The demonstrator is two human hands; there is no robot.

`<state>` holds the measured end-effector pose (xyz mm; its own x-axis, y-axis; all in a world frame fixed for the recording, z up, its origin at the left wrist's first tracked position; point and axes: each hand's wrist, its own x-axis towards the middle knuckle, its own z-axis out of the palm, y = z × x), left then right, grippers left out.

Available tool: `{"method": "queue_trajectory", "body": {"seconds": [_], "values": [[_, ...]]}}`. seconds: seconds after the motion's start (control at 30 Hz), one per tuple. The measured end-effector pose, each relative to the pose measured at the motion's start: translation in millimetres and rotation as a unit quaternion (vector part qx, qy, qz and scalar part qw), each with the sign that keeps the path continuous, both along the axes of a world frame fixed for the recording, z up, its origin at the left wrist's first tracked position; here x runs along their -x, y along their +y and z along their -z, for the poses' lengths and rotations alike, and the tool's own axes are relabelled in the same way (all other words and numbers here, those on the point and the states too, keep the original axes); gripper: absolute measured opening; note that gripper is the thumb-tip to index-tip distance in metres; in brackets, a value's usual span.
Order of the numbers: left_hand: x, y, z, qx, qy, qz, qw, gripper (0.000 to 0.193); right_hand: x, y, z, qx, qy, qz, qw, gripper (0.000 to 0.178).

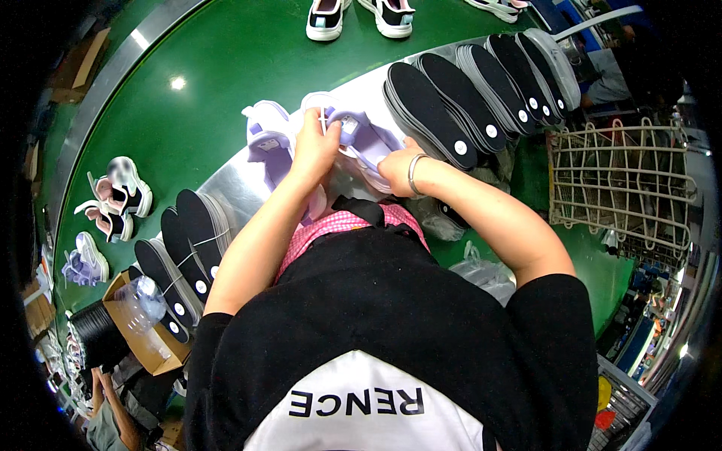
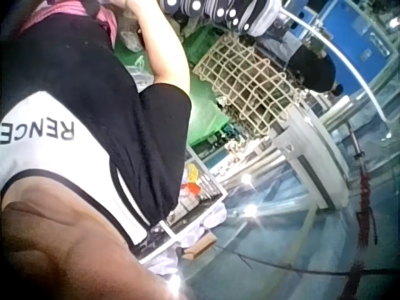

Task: The person assembles shoes by inserting insoles into shoe uppers, retrieving components from storage racks, and organizing finished components on a conveyor belt.

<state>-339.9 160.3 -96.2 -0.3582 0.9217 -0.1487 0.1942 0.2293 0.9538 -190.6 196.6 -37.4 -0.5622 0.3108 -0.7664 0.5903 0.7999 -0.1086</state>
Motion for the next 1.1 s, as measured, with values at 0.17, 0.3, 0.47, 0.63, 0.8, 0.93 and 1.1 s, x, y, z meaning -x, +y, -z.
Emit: {"method": "queue_trajectory", "body": {"seconds": [0.17, 0.3, 0.47, 0.63, 0.8, 0.93, 1.1], "values": [[-4.8, -20.4, -24.3, -0.124, 0.130, -0.029, 0.983, 0.048, -6.1, -3.8, 7.5, -0.023, 0.054, 0.009, 0.998, 0.019], [22.1, -67.1, -57.7, -0.176, 0.172, -0.014, 0.969, 0.028, -7.9, -14.5, 14.6, -0.045, 0.101, 0.020, 0.994, 0.021], [27.7, -89.2, -38.3, 0.115, 0.294, 0.034, 0.948, 0.056, 35.5, -29.7, 3.9, -0.008, 0.067, 0.022, 0.997, 0.021], [21.5, -52.6, -42.4, 0.149, 0.347, 0.045, 0.925, 0.078, 67.9, -34.8, 1.1, 0.089, 0.102, 0.071, 0.988, 0.029], [77.0, -32.4, -23.3, 0.107, 0.339, -0.043, 0.934, 0.054, 65.4, -14.0, -3.1, 0.028, 0.527, 0.016, 0.850, 0.038], [161.8, -10.3, -34.3, 0.126, 0.445, -0.154, 0.873, 0.055, 80.8, 45.8, -2.4, -0.004, 0.571, 0.041, 0.820, 0.027], [183.9, -6.6, -44.9, -0.088, 0.413, -0.229, 0.877, 0.042, 92.2, 122.9, 50.0, -0.164, 0.486, 0.164, 0.843, 0.036]]}}
